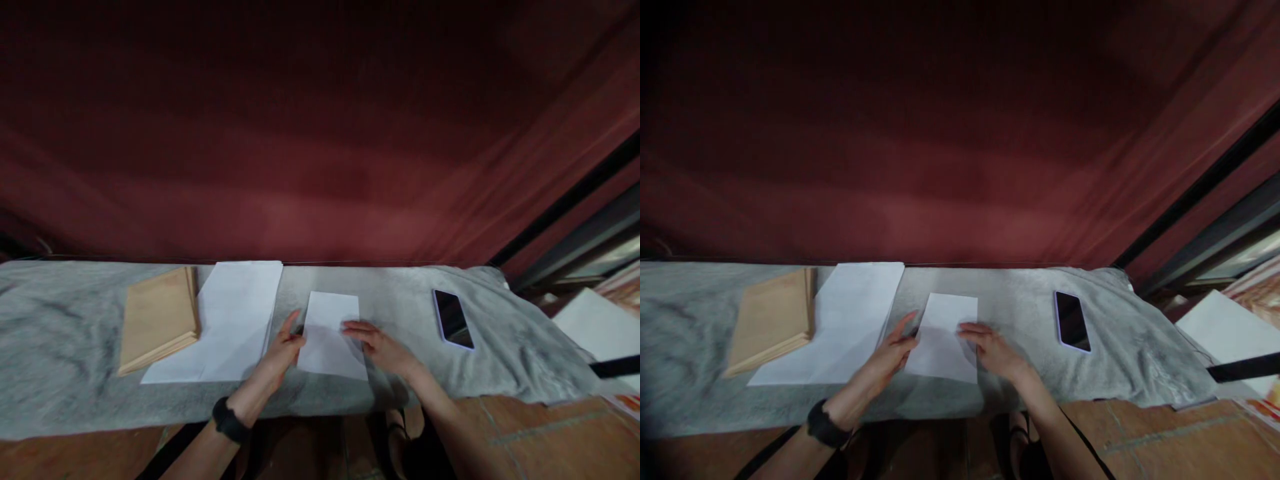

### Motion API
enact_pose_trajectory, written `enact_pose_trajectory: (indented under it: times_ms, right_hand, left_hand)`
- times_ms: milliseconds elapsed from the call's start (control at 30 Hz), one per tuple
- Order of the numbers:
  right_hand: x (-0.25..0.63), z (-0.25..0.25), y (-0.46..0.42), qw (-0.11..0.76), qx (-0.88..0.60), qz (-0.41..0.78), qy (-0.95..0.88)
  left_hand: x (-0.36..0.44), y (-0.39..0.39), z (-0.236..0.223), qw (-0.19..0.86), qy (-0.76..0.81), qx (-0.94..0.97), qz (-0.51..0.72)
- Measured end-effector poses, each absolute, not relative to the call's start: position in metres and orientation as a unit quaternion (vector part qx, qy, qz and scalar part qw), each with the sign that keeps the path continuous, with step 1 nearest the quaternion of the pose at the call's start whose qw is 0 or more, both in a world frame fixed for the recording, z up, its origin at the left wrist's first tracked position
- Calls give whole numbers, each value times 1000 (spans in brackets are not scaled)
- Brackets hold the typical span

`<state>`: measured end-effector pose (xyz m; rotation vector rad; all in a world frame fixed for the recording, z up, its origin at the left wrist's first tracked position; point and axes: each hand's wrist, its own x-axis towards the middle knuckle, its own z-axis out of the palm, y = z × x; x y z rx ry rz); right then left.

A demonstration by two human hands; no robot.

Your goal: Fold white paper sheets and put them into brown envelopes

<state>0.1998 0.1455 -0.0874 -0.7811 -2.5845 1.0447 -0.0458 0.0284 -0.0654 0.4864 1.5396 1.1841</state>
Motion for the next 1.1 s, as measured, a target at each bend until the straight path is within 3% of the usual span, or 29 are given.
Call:
enact_pose_trajectory:
  times_ms: [267,433,733,1100]
  right_hand:
    - [222,-74,143,86,-261,386,-881]
    - [208,-70,144,149,-314,394,-851]
    - [183,-94,150,178,-461,320,-808]
    - [172,-99,144,166,-522,240,-802]
  left_hand:
    - [-53,36,-59,643,562,126,505]
    - [-59,37,-56,660,534,182,497]
    - [-60,52,-81,324,745,499,303]
    - [-53,58,-66,195,817,531,111]
